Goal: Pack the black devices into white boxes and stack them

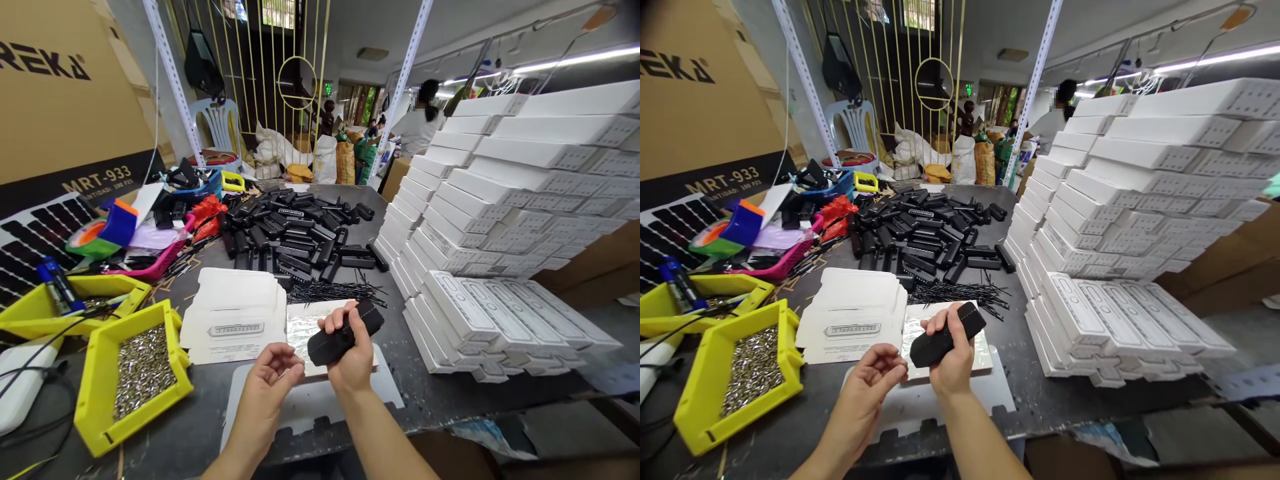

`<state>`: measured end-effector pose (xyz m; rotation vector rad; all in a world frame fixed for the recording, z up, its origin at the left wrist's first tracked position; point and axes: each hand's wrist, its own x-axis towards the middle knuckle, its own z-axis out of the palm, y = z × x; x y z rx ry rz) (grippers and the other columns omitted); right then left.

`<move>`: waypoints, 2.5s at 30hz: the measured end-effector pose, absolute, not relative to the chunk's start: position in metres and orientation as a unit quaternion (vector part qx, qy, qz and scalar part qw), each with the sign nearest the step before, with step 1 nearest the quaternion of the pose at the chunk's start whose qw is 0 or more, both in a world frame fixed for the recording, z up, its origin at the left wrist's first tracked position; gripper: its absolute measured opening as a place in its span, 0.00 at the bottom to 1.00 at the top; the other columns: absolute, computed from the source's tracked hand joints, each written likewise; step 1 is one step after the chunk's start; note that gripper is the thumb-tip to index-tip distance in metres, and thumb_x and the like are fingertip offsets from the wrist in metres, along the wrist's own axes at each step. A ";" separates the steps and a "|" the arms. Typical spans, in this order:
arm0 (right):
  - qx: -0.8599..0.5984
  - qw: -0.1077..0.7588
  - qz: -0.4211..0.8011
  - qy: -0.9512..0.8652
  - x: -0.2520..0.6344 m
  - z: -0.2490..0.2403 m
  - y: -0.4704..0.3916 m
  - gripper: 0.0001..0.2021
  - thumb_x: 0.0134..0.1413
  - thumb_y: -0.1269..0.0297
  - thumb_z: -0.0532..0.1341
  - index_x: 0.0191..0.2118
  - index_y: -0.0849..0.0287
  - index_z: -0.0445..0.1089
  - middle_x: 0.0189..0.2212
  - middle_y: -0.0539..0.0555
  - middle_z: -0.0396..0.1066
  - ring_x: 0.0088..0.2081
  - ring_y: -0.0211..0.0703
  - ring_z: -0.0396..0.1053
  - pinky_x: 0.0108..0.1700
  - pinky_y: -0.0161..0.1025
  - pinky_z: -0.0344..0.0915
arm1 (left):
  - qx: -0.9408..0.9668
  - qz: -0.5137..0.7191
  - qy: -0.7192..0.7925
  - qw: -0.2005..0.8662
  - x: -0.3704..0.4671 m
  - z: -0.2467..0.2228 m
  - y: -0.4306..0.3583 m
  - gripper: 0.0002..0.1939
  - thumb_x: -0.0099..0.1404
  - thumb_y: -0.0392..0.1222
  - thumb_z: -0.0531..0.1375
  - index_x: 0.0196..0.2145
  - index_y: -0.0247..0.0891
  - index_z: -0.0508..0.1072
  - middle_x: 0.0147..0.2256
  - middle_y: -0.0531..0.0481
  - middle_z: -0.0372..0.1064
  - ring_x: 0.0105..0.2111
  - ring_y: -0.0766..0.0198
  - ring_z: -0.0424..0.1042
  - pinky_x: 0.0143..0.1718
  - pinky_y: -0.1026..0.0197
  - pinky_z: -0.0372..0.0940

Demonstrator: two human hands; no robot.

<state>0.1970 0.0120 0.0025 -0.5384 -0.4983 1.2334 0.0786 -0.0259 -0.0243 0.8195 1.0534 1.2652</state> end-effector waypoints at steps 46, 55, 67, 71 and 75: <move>-0.365 0.501 0.492 -0.612 0.211 -0.001 -0.009 0.08 0.57 0.56 0.59 0.41 0.51 0.69 0.41 0.53 0.67 0.41 0.45 0.67 0.45 0.45 0.64 | 0.765 0.214 0.480 0.372 -0.004 0.013 -0.030 0.22 0.65 0.46 0.55 0.56 0.55 0.57 0.54 0.50 0.64 0.53 0.54 0.64 0.54 0.55 0.56; -0.231 0.482 0.549 -0.643 0.205 -0.005 -0.011 0.19 0.53 0.49 0.61 0.49 0.49 0.72 0.48 0.55 0.71 0.52 0.52 0.66 0.56 0.50 0.60 | 0.655 0.310 0.542 0.426 0.055 0.019 -0.032 0.53 0.52 0.39 0.63 0.63 0.48 0.29 0.49 0.44 0.65 0.41 0.54 0.72 0.45 0.53 0.65; -0.292 0.260 0.317 -0.864 0.245 -0.002 0.005 0.29 0.59 0.68 0.54 0.65 0.50 0.48 0.63 0.53 0.51 0.64 0.47 0.49 0.64 0.53 0.46 | 0.544 0.361 0.536 0.535 0.034 -0.015 -0.024 0.50 0.54 0.41 0.65 0.65 0.45 0.38 0.53 0.40 0.66 0.53 0.47 0.66 0.56 0.44 0.56; -0.394 0.120 0.151 -0.899 0.294 -0.005 0.050 0.31 0.47 0.84 0.55 0.55 0.48 0.65 0.67 0.49 0.40 0.67 0.55 0.32 0.64 0.63 0.31 | 0.312 0.419 0.473 0.710 0.007 -0.019 -0.016 0.41 0.60 0.42 0.62 0.64 0.49 0.43 0.44 0.42 0.73 0.46 0.47 0.73 0.46 0.42 0.67; -0.383 0.242 0.235 -0.860 0.298 -0.002 0.050 0.17 0.46 0.77 0.64 0.43 0.54 0.68 0.52 0.55 0.68 0.56 0.52 0.62 0.61 0.57 0.51 | 0.158 0.567 0.430 0.685 -0.005 -0.032 -0.002 0.25 0.63 0.39 0.59 0.57 0.42 0.62 0.50 0.40 0.70 0.47 0.52 0.72 0.42 0.51 0.72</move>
